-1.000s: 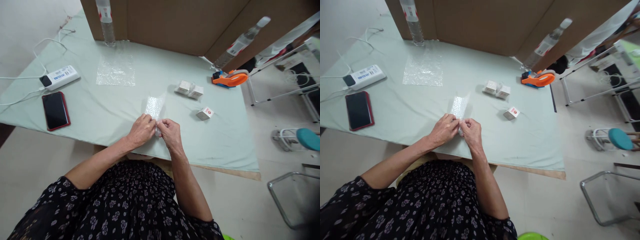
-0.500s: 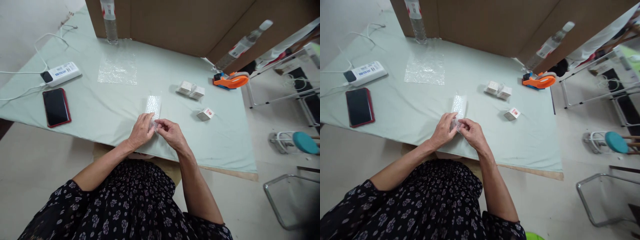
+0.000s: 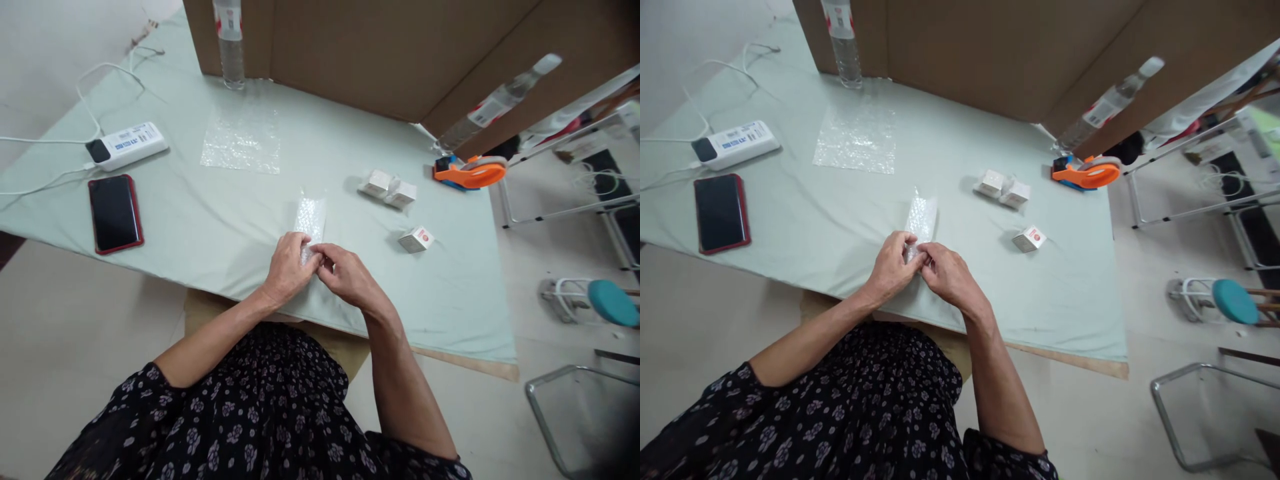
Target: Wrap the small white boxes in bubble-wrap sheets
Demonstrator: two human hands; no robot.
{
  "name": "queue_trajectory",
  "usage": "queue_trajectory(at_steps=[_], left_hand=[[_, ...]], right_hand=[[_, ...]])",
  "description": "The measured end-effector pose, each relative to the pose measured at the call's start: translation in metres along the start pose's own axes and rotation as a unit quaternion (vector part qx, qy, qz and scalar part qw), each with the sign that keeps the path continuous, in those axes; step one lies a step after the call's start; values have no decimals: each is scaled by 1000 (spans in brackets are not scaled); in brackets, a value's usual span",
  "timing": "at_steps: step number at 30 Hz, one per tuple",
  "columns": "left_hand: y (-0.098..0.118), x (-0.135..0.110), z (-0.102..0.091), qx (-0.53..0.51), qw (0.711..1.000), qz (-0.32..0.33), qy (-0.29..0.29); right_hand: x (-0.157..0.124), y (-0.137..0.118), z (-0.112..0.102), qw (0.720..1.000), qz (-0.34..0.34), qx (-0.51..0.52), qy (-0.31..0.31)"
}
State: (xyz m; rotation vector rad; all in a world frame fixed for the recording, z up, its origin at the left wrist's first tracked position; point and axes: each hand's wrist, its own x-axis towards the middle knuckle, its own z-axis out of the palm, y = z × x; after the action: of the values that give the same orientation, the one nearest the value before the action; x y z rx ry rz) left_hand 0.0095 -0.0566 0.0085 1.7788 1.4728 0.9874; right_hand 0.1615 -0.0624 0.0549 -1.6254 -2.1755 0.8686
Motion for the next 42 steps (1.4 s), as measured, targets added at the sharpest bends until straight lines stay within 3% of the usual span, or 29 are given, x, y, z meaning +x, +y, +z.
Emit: queue_trajectory(at_steps=[8,13,17,25,33,42], left_hand=[[-4,-6,2,0,1000,13,8],[-2,-6,5,-3,1000,9,16],[0,-7,5,4,1000,17,21],[6,-12,6,110,991,56,50],[5,-5,1,194,975,102,-28],[5,-3,3,209,974,81,-41]], right_hand=[[18,4,-34,993,-24,-73,-88],[43,14,-51,993,-39,-106,-47],[67,19,-59,980,-60,-173,-72],[97,19,-53,970,-105,-187,-116],[92,20,-54,976,-108,-159,-100],[101,10,-47,964,-138,-198,-108]])
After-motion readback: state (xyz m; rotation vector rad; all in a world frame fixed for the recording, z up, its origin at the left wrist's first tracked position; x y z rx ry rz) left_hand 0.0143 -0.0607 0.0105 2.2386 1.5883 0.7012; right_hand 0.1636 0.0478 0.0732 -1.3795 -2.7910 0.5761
